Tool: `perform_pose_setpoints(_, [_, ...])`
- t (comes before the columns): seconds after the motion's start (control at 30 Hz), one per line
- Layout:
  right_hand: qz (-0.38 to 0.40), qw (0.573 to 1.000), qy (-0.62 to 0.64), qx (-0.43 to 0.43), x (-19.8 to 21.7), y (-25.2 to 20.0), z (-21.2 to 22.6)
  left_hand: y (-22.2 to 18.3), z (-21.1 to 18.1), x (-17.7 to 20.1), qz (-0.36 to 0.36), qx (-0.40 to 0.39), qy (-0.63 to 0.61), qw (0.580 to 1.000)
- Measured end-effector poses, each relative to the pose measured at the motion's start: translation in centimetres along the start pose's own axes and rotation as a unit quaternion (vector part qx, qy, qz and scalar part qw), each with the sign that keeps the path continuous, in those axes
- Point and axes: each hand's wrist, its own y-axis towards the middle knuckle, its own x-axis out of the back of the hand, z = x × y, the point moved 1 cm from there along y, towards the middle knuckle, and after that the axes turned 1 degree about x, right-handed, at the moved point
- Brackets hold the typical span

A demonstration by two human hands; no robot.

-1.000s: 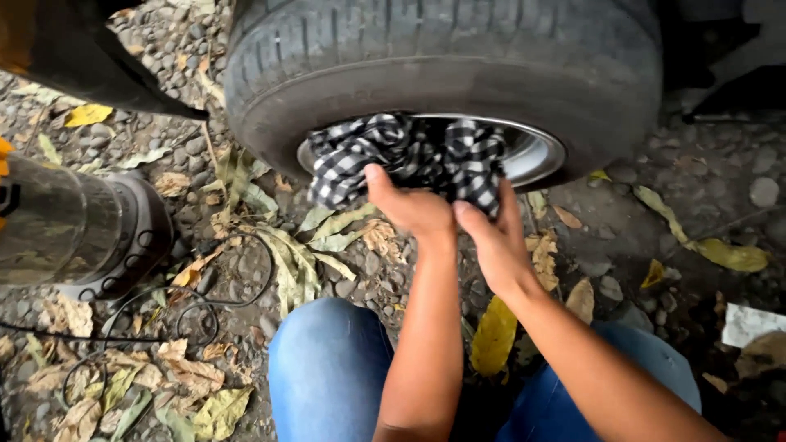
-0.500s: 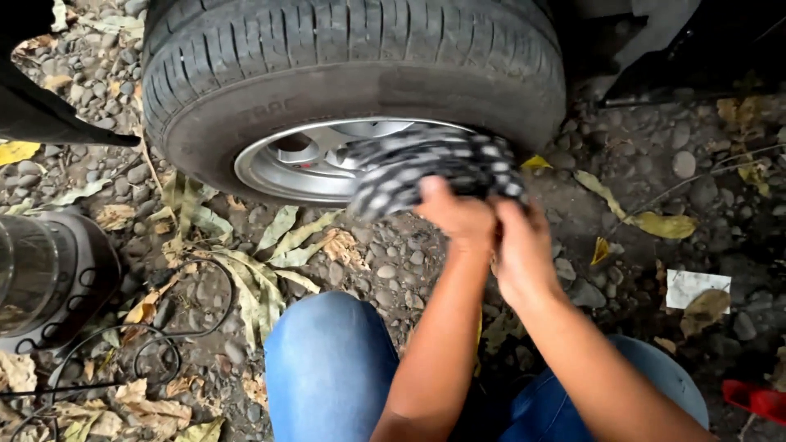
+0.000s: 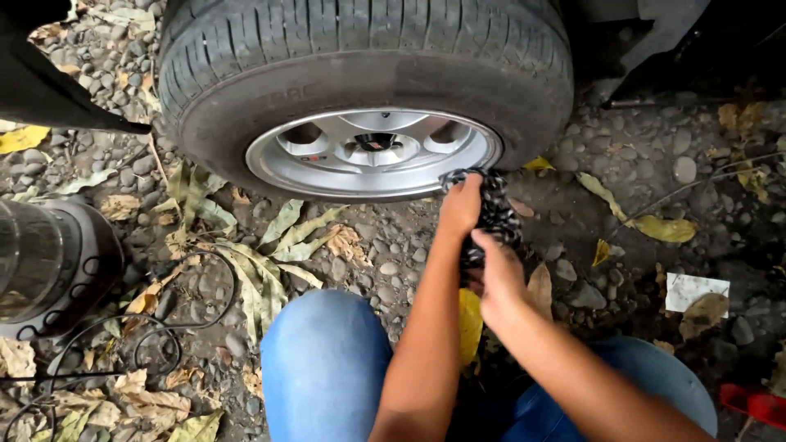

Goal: Cleaning the rim of a car wheel using a cloth

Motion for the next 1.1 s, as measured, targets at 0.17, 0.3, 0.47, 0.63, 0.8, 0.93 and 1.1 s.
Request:
perform_pose_setpoints(0.17, [0.073, 0.995, 0.032, 0.064, -0.7, -0.4, -2.4, -2.9, -2.9, 4.2, 0.028, -0.008, 0.16, 0.987])
perform_pose_setpoints(0.3, [0.154, 0.973, -0.007, 0.173, -2.6, -3.2, -2.3, 2.2, 1.4, 8.2, 0.035, -0.176, 0.283, 0.942])
perform_pose_setpoints(0.47, [0.226, 0.938, -0.031, 0.261, -3.7, -6.2, 0.4, -12.8, -4.4, 14.4, 0.074, 0.114, -0.318, 0.938])
perform_pose_setpoints(0.63, [0.209, 0.968, 0.061, 0.126, -5.2, -8.1, 4.5, -18.1, -6.9, 16.6, 0.03, 0.137, -0.37, 0.918])
perform_pose_setpoints(0.8, [0.202, 0.925, 0.32, -0.029, -5.7, 0.2, 5.2, -17.6, -6.8, 17.9, -0.013, 0.126, -0.431, 0.893])
perform_pose_setpoints(0.93, [0.205, 0.924, 0.315, -0.071, -7.6, -3.3, 3.9, -17.5, -6.2, 18.3, -0.037, 0.121, -0.465, 0.876])
perform_pose_setpoints(1.1, [0.243, 0.963, 0.112, -0.035, -9.5, -3.3, 2.6, -16.1, -6.7, 19.0, -0.092, 0.108, -0.527, 0.838])
